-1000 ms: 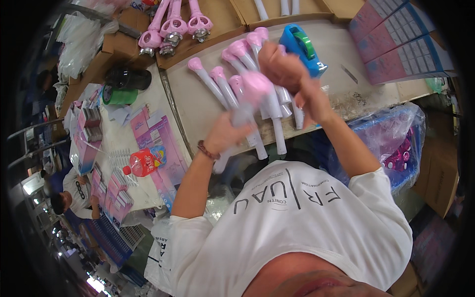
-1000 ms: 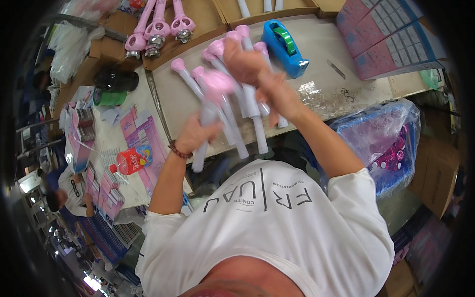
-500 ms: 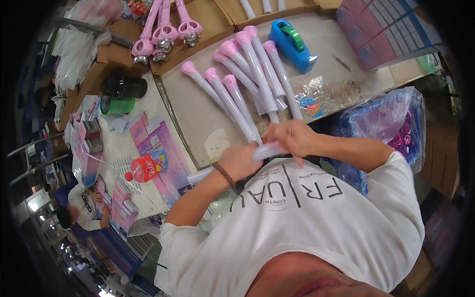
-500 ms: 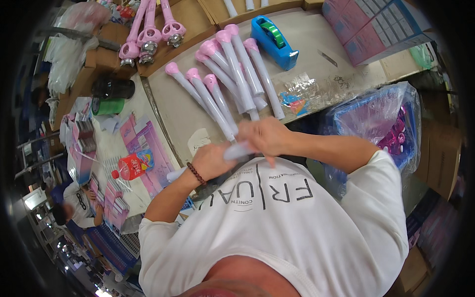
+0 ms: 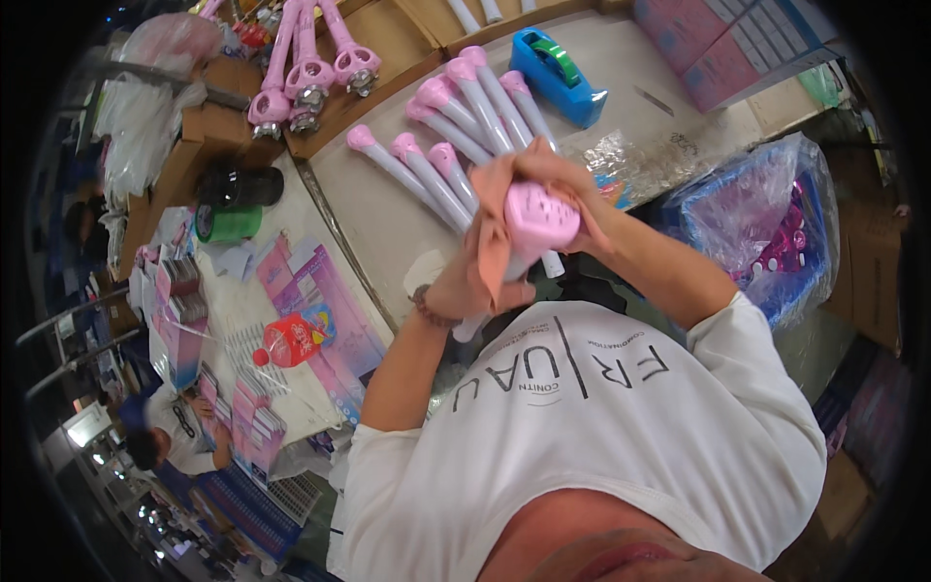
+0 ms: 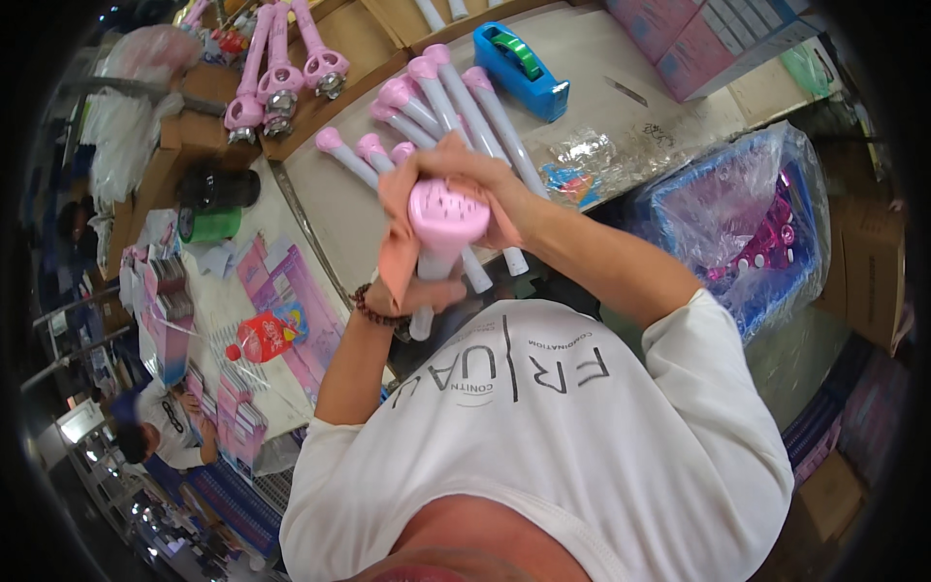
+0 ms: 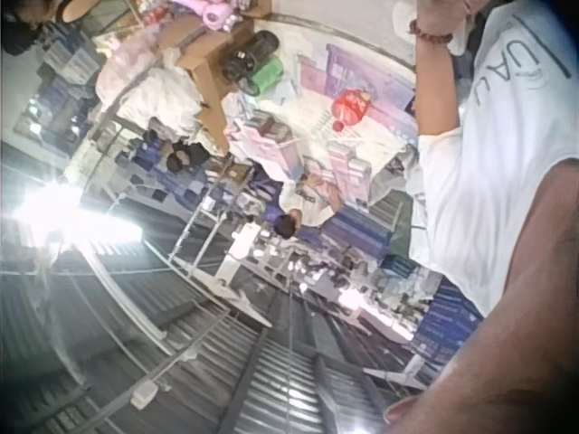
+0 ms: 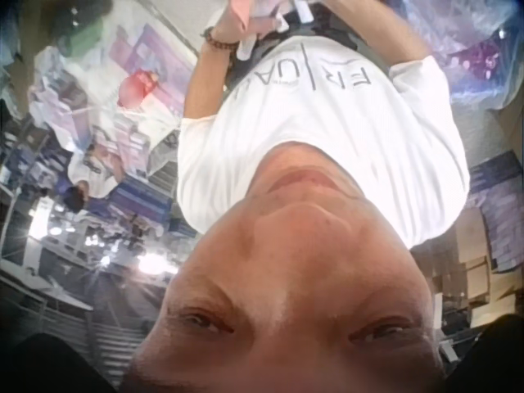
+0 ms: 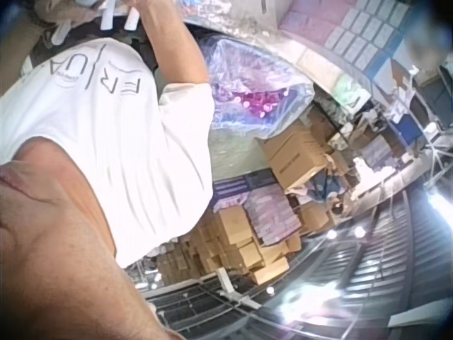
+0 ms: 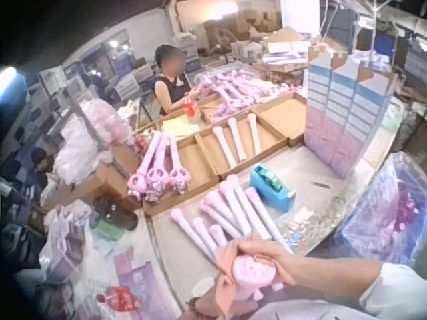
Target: The person unpacks pink bell-shaped components from a cardboard box and places them on a table. They then retrieve white plastic handles from a blue crate and repeatedly attach each bell to a handle by hand, arranging the assembled units on the table.
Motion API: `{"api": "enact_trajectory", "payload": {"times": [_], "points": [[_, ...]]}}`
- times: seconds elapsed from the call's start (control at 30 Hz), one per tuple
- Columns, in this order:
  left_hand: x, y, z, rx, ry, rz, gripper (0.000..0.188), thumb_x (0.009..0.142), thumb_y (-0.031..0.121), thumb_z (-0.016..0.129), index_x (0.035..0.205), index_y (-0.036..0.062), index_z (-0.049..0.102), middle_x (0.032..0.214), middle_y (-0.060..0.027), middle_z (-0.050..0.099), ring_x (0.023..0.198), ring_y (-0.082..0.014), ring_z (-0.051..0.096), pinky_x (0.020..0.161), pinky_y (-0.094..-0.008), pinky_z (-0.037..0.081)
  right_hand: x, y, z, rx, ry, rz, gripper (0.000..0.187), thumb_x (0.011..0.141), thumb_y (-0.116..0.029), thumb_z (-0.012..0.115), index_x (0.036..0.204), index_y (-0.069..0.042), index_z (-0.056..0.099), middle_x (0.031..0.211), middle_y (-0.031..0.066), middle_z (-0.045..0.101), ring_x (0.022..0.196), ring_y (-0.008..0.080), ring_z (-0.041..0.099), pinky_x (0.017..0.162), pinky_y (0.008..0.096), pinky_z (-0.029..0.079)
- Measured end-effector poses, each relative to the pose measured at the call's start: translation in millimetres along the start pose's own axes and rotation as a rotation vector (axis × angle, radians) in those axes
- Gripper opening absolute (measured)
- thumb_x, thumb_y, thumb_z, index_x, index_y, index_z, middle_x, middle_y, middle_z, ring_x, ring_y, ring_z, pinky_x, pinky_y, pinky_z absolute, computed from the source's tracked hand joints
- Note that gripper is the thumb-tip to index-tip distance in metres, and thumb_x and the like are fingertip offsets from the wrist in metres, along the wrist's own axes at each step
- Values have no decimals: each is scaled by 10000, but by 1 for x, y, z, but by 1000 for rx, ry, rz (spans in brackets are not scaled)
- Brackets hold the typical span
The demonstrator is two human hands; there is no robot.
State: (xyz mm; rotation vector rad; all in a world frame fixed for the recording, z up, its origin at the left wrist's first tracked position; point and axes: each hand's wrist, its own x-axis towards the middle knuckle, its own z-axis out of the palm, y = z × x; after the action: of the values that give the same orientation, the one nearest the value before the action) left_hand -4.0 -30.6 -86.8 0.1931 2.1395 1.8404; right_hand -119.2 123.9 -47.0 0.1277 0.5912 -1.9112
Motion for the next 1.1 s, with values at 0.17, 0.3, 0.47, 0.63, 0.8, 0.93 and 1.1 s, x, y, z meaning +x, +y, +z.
{"api": "enact_trajectory", "payload": {"times": [0.17,0.3,0.47,0.63,0.8,0.93,1.1], "points": [[5,-20,-6,-121,219,-169,640,671,126,755,1246,18,494,1105,-110,546,931,-194,583,730,-360,498,17,30,17,-180,-43,-506,260,904,-280,569,1001,-39,557,915,43,580,840,111,576,727,253,519],[5,-35,7,467,717,-105,493,688,179,769,1103,30,550,784,-143,623,768,-287,644,623,-409,503,18,50,29,-601,92,-784,205,911,-239,549,1010,-60,558,947,43,572,898,118,559,648,245,547],[-32,-32,2,0,342,-154,425,746,205,730,1076,2,556,683,-75,597,621,-244,607,586,-376,484,33,29,20,-187,85,-499,294,917,-353,544,983,-69,579,915,56,598,821,156,600,630,293,533],[-59,-46,2,-42,266,-517,390,789,266,695,1047,-16,617,695,-122,625,618,-288,625,603,-393,495,49,29,13,-78,256,-447,377,941,-437,497,960,-70,584,922,66,615,757,164,615,649,308,529],[-42,-75,14,450,665,-338,382,784,335,702,933,-5,612,782,-254,632,757,-425,620,647,-489,490,58,58,25,-226,446,-734,253,922,-311,555,964,-61,543,909,62,597,758,152,625,666,281,573],[-36,-63,31,496,762,-337,402,776,344,711,928,3,561,757,-251,628,725,-442,614,626,-503,490,61,54,27,-525,395,-964,175,880,-196,535,976,-51,552,927,74,578,777,135,615,627,217,561],[-45,-25,43,167,555,-238,321,787,219,706,920,-18,535,651,-179,607,553,-339,605,501,-425,480,55,11,15,-842,55,-959,314,783,-186,606,1039,-30,512,905,94,575,717,176,614,647,301,534]]}}
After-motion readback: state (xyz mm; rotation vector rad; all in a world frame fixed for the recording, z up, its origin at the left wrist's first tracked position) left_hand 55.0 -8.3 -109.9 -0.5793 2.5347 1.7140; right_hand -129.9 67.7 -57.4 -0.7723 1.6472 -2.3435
